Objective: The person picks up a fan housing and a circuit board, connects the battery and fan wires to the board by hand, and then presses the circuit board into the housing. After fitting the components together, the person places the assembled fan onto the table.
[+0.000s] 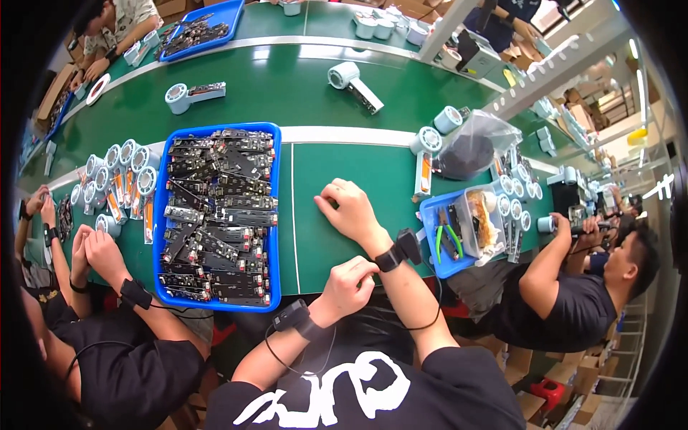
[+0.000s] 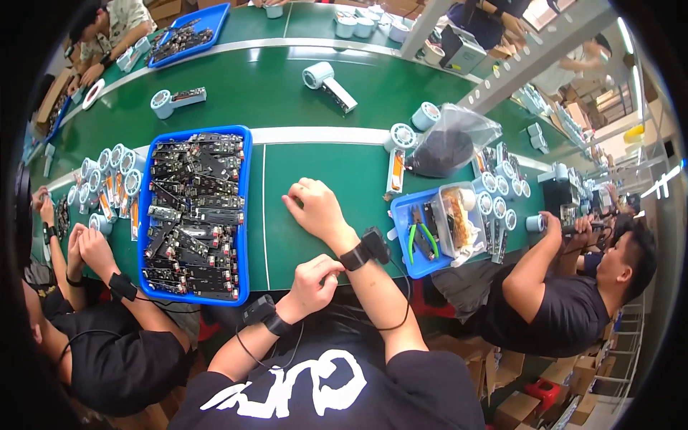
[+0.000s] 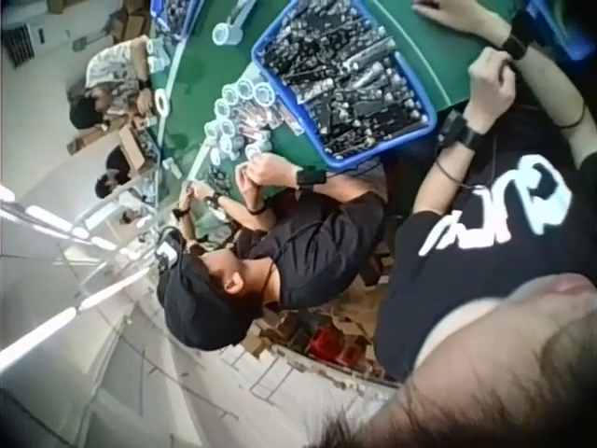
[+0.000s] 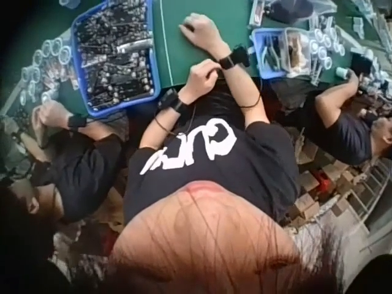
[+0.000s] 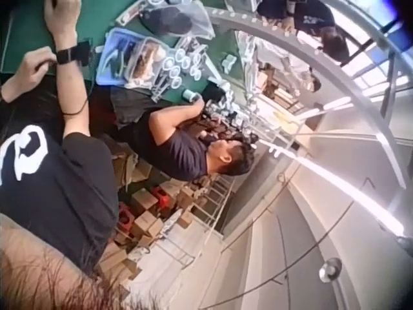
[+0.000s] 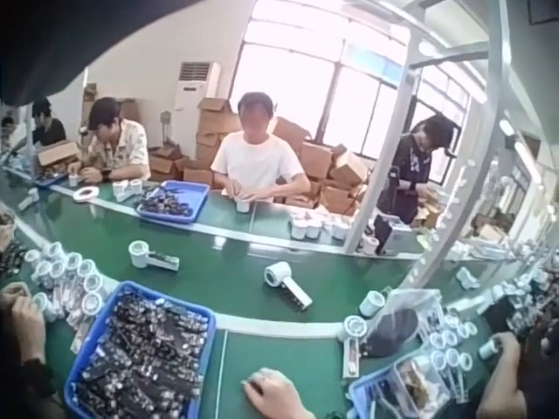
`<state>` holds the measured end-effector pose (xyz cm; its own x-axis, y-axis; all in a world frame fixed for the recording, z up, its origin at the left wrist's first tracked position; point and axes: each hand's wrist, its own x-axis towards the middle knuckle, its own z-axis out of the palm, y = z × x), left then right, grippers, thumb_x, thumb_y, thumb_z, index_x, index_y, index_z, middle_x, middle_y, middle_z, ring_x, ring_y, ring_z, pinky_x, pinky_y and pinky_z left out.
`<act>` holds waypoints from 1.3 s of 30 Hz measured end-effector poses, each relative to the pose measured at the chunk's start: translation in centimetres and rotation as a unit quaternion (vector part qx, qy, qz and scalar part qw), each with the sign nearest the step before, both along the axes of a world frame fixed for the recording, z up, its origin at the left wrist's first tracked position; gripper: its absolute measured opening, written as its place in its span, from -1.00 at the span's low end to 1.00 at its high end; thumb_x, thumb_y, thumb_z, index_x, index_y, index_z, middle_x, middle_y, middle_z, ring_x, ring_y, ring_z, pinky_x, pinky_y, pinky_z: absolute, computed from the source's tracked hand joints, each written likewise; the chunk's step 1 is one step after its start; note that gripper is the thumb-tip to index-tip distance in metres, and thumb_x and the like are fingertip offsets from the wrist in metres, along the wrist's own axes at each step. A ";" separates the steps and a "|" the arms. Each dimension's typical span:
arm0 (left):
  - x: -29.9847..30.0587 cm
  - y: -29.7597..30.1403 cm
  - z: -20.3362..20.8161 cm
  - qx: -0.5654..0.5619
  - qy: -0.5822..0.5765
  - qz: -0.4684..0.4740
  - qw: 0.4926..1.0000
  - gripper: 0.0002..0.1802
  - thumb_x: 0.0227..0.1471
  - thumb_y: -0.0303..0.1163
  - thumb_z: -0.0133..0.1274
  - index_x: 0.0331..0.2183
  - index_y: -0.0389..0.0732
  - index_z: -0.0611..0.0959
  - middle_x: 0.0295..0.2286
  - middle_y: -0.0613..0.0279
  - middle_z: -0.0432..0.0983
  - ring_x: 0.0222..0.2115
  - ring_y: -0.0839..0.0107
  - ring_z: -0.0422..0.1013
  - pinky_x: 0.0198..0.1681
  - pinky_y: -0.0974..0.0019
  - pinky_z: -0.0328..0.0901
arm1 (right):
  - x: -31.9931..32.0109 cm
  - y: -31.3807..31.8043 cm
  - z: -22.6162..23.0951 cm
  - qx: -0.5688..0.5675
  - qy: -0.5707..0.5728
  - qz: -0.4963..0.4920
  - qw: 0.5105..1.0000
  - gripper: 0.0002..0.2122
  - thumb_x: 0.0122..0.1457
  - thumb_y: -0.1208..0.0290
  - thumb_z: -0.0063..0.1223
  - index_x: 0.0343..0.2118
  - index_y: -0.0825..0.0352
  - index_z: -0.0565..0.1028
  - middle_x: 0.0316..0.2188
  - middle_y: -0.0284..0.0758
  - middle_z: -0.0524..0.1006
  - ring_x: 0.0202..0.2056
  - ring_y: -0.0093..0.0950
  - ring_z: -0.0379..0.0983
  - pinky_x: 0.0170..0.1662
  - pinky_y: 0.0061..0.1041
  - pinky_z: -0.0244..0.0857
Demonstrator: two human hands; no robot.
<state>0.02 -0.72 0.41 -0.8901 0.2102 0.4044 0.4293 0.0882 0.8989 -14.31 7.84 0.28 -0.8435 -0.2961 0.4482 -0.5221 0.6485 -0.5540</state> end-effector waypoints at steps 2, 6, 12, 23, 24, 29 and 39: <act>0.5 -0.1 -0.2 -0.009 -0.006 0.008 1.000 -0.83 -0.08 -0.67 -0.01 -0.39 -0.34 0.63 -0.53 0.09 0.49 -0.55 0.22 0.45 -0.48 0.25 0.34 | 1.4 0.4 1.7 0.019 0.080 -0.017 0.997 -0.92 0.14 0.44 0.20 -0.43 0.30 0.53 -0.40 -0.23 0.54 -0.28 -0.18 0.47 -0.16 -0.21 0.33; -0.2 -0.4 0.2 -0.019 0.018 0.022 0.999 -0.84 -0.07 -0.66 -0.01 -0.40 -0.32 0.63 -0.54 0.10 0.46 -0.57 0.22 0.43 -0.49 0.24 0.32 | 1.1 5.8 8.5 0.097 0.164 -0.277 0.942 -0.83 0.07 0.40 0.23 -0.27 0.27 0.55 -0.28 -0.16 0.51 -0.18 -0.15 0.39 -0.04 -0.18 0.23; -0.2 -0.2 0.6 -0.001 0.039 -0.012 0.999 -0.77 -0.07 -0.69 -0.01 -0.31 -0.30 0.64 -0.53 0.11 0.47 -0.55 0.21 0.44 -0.48 0.23 0.32 | -2.9 12.5 4.7 0.167 -0.011 -0.309 0.936 -0.40 0.05 0.49 0.15 0.22 0.32 0.31 -0.16 0.00 0.46 -0.13 0.06 0.45 -0.05 -0.09 0.35; 3.3 -10.5 9.9 -0.198 0.148 0.092 0.965 -0.67 -0.08 -0.74 0.00 -0.24 -0.31 0.68 -0.43 0.03 0.58 -0.45 0.10 0.51 -0.34 0.18 0.43 | 10.2 2.7 5.6 0.085 -0.081 -0.101 0.988 -0.32 0.02 0.70 0.06 0.29 0.25 0.26 -0.05 -0.02 0.42 -0.14 0.00 0.48 -0.07 -0.11 0.38; 1.9 -12.1 10.3 -0.259 0.161 0.115 0.945 -0.66 -0.11 -0.72 0.04 -0.22 -0.32 0.66 -0.37 0.03 0.59 -0.38 0.07 0.50 -0.28 0.14 0.42 | 10.7 2.7 6.1 0.084 -0.033 -0.114 0.989 -0.34 0.01 0.70 0.07 0.27 0.27 0.29 -0.07 -0.05 0.44 -0.15 -0.03 0.48 -0.08 -0.14 0.39; -4.4 -14.2 11.0 -0.489 0.134 0.174 0.844 -0.67 -0.11 -0.51 0.25 -0.19 -0.23 0.67 -0.22 0.08 0.54 -0.13 0.06 0.42 -0.04 0.06 0.34 | 13.9 5.0 13.8 -0.152 -0.053 0.074 0.984 -0.59 -0.04 0.66 0.19 -0.04 0.40 0.53 -0.20 -0.14 0.54 -0.25 -0.18 0.53 -0.17 -0.33 0.43; -8.1 -16.5 11.0 -0.507 0.109 0.085 0.850 -0.79 -0.16 -0.57 0.26 -0.42 -0.28 0.55 -0.25 0.17 0.58 -0.13 0.12 0.45 -0.04 0.14 0.36 | 17.4 6.9 23.8 -0.201 0.084 0.386 0.897 -0.86 -0.26 0.40 0.06 -0.65 0.36 0.42 -0.65 -0.43 0.34 -0.65 -0.58 0.23 -0.57 -0.62 0.10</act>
